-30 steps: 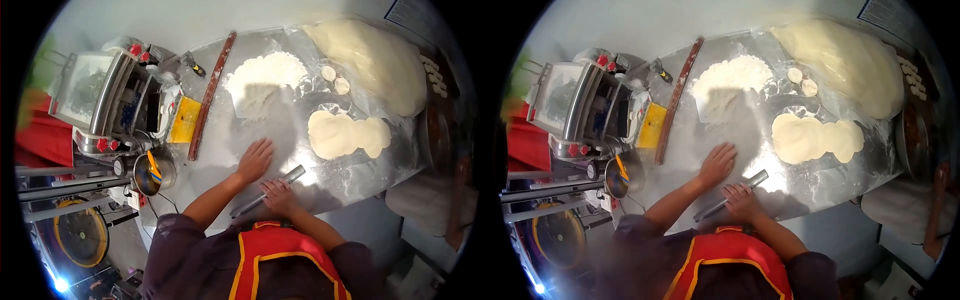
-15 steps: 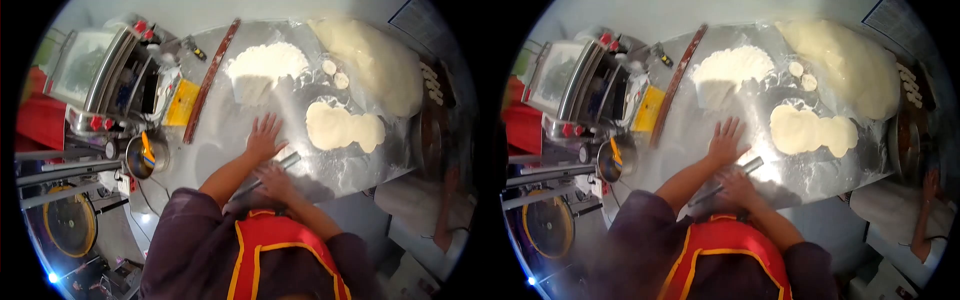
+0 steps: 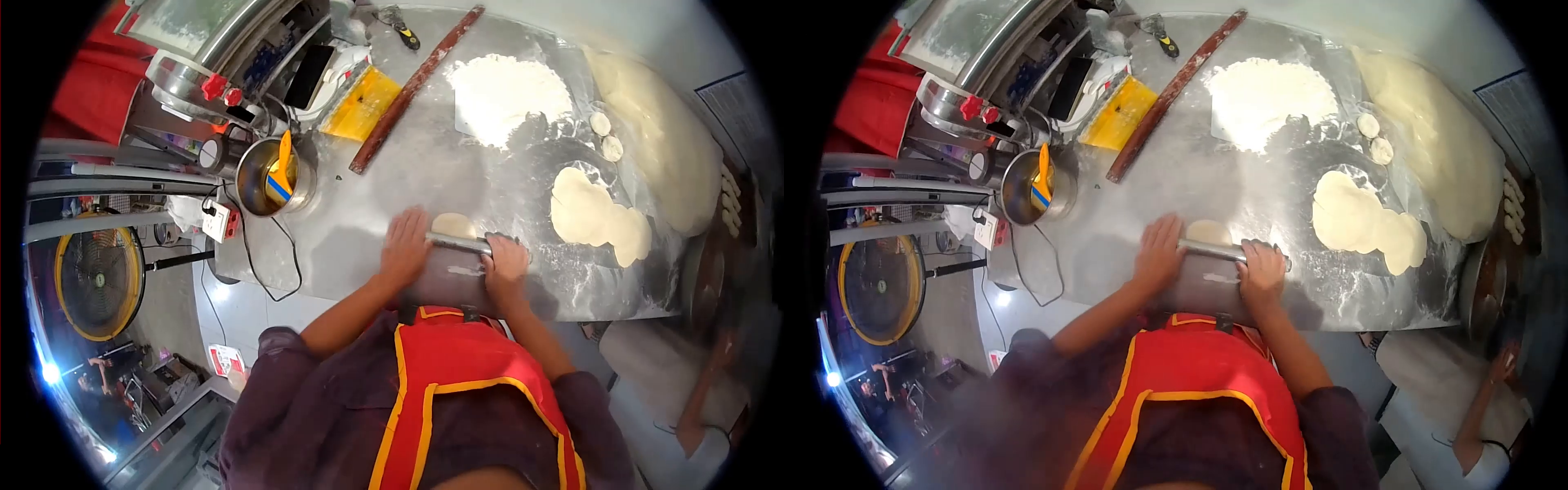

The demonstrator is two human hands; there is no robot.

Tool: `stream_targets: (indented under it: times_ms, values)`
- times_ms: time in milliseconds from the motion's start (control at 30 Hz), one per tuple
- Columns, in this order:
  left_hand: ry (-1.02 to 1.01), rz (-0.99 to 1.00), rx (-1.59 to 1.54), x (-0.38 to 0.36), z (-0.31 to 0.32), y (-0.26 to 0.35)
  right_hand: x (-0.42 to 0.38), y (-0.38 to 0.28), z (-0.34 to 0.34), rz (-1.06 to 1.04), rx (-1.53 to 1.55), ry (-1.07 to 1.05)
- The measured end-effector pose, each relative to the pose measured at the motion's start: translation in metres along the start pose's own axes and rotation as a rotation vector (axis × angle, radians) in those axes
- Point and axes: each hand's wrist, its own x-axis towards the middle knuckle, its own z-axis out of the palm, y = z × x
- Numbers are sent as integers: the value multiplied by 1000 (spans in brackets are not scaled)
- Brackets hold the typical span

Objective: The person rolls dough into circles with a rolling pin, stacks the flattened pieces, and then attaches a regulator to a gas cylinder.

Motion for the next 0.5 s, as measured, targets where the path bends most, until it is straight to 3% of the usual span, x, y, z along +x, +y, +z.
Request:
stream_targets:
  times_ms: [33, 67, 167, 333, 433, 500]
  values:
    - [-27, -28, 50, -5, -2, -1, -2, -3, 6, -7, -52, 58]
    - [-25, -34, 69, 0, -2, -3, -1, -2, 7, 35, -54, -13]
    - [-39, -42, 136, 26, 4, -5, 38, 3, 11, -17, -155, 133]
    - [-13, -1, 244, 129, -4, -18, 130, 28, 16, 49, -328, 128]
    - [101, 19, 294, 178, 8, -30, 173, 45, 17, 66, -378, 174]
    - [96, 9, 312, 187, 8, -33, 186, 48, 17, 67, -383, 204]
